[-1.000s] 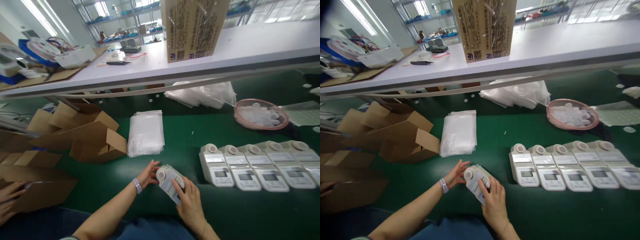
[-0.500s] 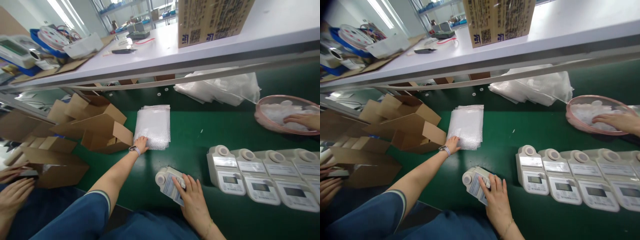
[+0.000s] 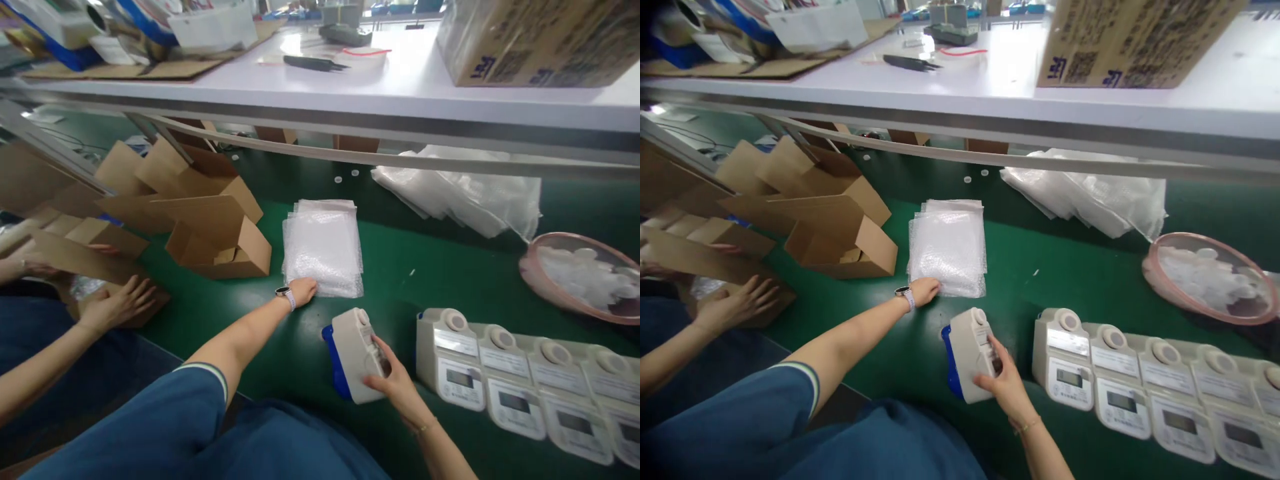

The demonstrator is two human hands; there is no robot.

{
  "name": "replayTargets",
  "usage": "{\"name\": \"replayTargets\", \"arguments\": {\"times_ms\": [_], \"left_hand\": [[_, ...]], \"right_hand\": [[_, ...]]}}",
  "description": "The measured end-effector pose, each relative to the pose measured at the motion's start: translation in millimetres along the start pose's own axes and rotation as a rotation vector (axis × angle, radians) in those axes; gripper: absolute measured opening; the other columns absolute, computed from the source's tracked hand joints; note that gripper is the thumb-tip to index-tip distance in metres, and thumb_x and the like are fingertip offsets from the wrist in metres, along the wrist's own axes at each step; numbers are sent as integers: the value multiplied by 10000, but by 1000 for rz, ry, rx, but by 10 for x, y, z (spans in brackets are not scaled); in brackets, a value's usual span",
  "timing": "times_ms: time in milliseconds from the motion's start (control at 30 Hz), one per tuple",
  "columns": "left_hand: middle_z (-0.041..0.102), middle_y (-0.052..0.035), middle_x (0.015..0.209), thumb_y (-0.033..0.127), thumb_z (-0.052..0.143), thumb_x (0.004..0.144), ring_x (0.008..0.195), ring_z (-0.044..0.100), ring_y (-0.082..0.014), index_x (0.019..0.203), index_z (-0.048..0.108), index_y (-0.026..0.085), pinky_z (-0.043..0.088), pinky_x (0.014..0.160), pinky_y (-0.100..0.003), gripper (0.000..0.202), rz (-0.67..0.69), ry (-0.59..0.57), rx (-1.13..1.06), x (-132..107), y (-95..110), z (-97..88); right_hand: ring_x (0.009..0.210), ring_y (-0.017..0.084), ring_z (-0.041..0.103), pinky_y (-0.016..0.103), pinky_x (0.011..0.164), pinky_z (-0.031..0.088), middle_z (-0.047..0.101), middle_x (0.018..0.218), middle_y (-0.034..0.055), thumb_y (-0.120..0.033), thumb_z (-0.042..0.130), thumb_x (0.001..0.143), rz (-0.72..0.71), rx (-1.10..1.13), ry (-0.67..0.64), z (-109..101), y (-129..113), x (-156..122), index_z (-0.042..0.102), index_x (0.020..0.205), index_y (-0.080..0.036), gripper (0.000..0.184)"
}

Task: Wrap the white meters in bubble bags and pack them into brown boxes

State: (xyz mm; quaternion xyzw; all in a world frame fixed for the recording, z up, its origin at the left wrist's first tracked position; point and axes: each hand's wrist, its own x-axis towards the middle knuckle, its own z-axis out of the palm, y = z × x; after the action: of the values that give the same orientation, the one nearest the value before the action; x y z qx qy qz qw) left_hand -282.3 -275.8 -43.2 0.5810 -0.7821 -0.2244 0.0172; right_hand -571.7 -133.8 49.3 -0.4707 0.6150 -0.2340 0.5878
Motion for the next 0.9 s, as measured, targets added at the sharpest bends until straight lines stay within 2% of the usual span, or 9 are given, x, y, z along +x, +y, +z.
{"name": "replayTargets", "arguments": {"times_ms": [67,133,267,333,400,533,667,733,900], "left_hand": [[654,-46,851,287,430,887,826,601,-173,823,638,190,425,742,-265,238,-16,-3,-69,-7,7,8],[657,-23,811,336,503,847,773,601,-158,802,633,195,414,683,-240,196,-28,1,-138,-28,66,27],[643,-24,762,492,622,734,721,592,-176,778,617,189,383,603,-237,307,-44,12,-239,-179,369,119],[629,-23,718,562,669,655,695,585,-185,741,618,191,374,592,-242,383,-12,-2,-293,-313,549,160],[617,-14,694,587,661,651,669,574,-176,746,628,194,369,590,-242,405,31,-11,-376,-462,689,179],[601,8,649,457,443,864,618,546,-131,769,655,178,367,581,-223,363,36,4,-548,-650,814,172],[579,-3,582,391,392,892,566,509,-127,717,659,112,359,542,-225,424,-85,108,-641,-559,881,128],[603,-15,605,372,391,893,585,520,-134,765,676,95,374,557,-231,418,-119,181,-669,-456,963,51],[694,-29,790,379,373,912,701,591,-145,968,702,156,410,621,-231,401,-19,307,-703,-305,1461,-362]], "right_hand": [[1022,295,542,444,904,405,594,1134,81,-338,746,516,136,269,6,-7,10,-102,394,1336,-231,900],[1037,308,552,447,891,411,604,1155,83,-371,767,499,217,420,48,13,-6,-253,376,1340,-252,935],[1078,316,548,448,911,410,590,1208,80,-420,766,506,228,552,144,96,-120,-507,371,1340,-270,935],[1084,316,541,449,915,414,586,1207,74,-426,776,504,186,504,201,123,-196,-559,376,1339,-276,938],[1068,314,539,455,909,418,589,1182,69,-431,785,508,135,406,249,129,-261,-574,379,1340,-288,936],[1005,293,548,463,903,421,573,1165,72,-418,784,519,42,236,325,124,-293,-573,362,1352,-282,944],[1020,284,544,434,912,429,528,1233,86,-404,744,554,-100,27,398,161,-203,-565,401,1335,-237,869],[1013,281,549,424,901,441,524,1232,96,-396,712,592,-148,-79,427,186,-153,-547,384,1354,-224,848],[1062,303,528,433,905,447,486,1271,118,-369,709,597,-218,-155,441,245,-141,-468,401,1353,-229,829]]}}
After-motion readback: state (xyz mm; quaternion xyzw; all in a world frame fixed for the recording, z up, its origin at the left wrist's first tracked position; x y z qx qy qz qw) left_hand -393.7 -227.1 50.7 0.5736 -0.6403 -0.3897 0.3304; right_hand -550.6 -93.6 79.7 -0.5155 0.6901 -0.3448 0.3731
